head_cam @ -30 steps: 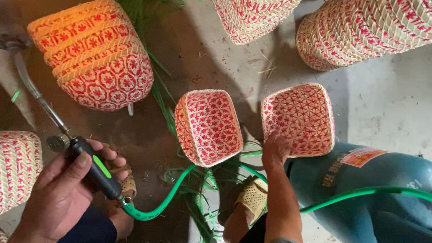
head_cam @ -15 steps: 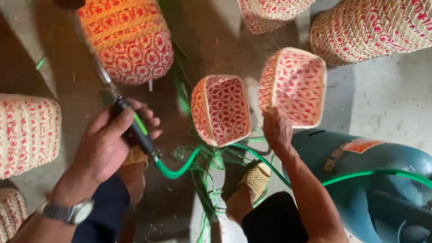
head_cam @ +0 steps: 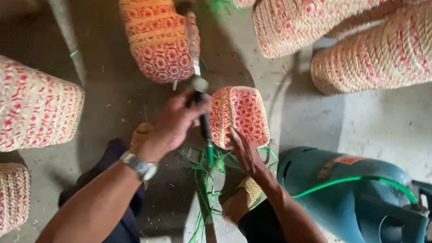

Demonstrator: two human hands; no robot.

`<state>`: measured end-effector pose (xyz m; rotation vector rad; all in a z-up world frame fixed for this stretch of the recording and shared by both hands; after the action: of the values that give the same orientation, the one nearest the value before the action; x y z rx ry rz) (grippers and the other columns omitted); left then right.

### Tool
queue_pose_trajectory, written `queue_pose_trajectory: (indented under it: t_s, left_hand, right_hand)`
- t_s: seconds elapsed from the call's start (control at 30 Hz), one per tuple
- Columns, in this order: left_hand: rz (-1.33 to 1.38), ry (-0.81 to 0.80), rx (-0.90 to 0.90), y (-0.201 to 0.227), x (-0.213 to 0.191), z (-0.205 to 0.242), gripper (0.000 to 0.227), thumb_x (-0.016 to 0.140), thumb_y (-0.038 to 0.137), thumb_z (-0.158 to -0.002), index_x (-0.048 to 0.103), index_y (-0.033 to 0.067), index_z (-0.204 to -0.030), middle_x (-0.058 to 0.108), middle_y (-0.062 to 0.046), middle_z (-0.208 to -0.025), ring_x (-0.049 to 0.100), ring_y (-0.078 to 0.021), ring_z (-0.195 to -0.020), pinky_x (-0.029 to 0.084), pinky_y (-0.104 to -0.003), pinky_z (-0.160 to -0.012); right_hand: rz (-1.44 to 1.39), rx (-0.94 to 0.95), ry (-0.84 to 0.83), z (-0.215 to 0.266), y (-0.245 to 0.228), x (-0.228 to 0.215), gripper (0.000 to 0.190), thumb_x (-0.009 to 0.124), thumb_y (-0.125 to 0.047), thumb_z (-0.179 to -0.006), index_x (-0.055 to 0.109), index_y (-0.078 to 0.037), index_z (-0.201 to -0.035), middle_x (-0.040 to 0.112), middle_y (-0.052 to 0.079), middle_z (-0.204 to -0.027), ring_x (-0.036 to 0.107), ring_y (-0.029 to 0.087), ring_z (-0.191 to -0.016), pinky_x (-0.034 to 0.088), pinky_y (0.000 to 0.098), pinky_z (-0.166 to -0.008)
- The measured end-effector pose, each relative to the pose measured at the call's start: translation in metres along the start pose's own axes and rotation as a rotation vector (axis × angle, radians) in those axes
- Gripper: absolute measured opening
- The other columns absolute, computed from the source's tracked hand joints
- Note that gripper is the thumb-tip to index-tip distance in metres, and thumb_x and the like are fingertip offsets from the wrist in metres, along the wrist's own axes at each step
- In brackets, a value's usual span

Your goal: The person uses a handheld blowtorch to sear the edges and surfaces of small woven baskets. They rotate each basket to apply the flame evenly, then place it back on the floor among other finished baskets.

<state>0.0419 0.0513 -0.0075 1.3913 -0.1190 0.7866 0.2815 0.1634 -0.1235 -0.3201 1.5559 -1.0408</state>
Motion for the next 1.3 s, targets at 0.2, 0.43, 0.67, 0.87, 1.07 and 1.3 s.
queue_pose_trajectory:
  t_s: [0.2,0.43,0.67,0.87,1.07,1.3]
  left_hand:
    - [-0.003,0.013,-0.083,-0.034,0.04,-0.005,0.032,0.084,0.029,-0.084,0.076,0.0089,-0.107,0.074,-0.002,-0.093,0.067,-0.0117,-0.082,0.057,-0.026,-0.075]
    - [-0.306,-0.219,0.046,-0.057,0.061,0.003,0.045,0.066,0.052,-0.093,0.076,0.0096,-0.103,0.075,-0.001,-0.091,0.071,-0.0162,-0.085,0.062,-0.03,-0.078]
    - [-0.67,-0.086,0.068,-0.076,0.033,-0.029,0.056,0.043,0.053,-0.109,0.076,0.0091,-0.099,0.067,-0.015,-0.083,0.064,-0.0275,-0.075,0.049,-0.039,-0.068]
    - [-0.824,-0.048,0.311,-0.096,0.014,-0.027,0.043,0.059,0.046,-0.101,0.069,0.005,-0.111,0.074,-0.012,-0.091,0.074,-0.0221,-0.083,0.058,-0.038,-0.072]
    - [-1.417,-0.291,0.0,-0.116,0.023,-0.019,0.038,0.063,0.035,-0.093,0.066,0.0063,-0.119,0.072,-0.019,-0.097,0.072,-0.033,-0.082,0.058,-0.046,-0.072]
    - [-1.007,-0.196,0.257,-0.174,0.027,0.001,0.058,0.065,0.043,-0.096,0.055,-0.0026,-0.13,0.069,-0.026,-0.107,0.07,-0.0397,-0.095,0.056,-0.05,-0.079]
  right_hand:
    - [-0.6,0.272,0.007,0.009,-0.121,-0.038,0.053,0.069,-0.028,-0.097,0.048,-0.002,-0.137,0.062,0.012,-0.112,0.059,0.018,-0.095,0.052,0.0331,-0.08]
    - [-0.777,0.413,0.311,-0.01,-0.119,-0.04,0.03,0.065,-0.027,-0.098,0.056,-0.002,-0.111,0.057,0.0,-0.072,0.053,0.01,-0.057,0.042,0.0262,-0.046]
    - [-0.445,0.516,0.315,-0.016,-0.15,-0.086,0.032,0.069,-0.035,-0.095,0.059,-0.004,-0.097,0.053,-0.002,-0.062,0.048,0.007,-0.048,0.04,0.0273,-0.041]
    - [-0.23,0.621,0.291,-0.006,-0.163,-0.127,0.037,0.073,-0.038,-0.092,0.06,-0.003,-0.088,0.051,0.002,-0.056,0.05,0.011,-0.047,0.039,0.0329,-0.045]
    - [-0.203,0.549,0.313,0.016,-0.13,-0.141,0.035,0.07,-0.036,-0.094,0.062,-0.002,-0.091,0.057,0.006,-0.059,0.055,0.014,-0.052,0.044,0.0358,-0.05]
    - [-0.049,0.446,0.469,0.022,-0.103,-0.128,0.034,0.072,-0.03,-0.093,0.063,0.002,-0.099,0.063,0.025,-0.074,0.059,0.038,-0.062,0.049,0.0483,-0.061]
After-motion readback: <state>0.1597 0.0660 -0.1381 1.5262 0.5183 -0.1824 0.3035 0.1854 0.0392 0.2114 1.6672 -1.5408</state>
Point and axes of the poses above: each hand's wrist, its own z-axis away from the middle knuckle, its own x-axis out of the palm, y = z × x, the point moved 1 cm from there along -z, towards the middle knuckle
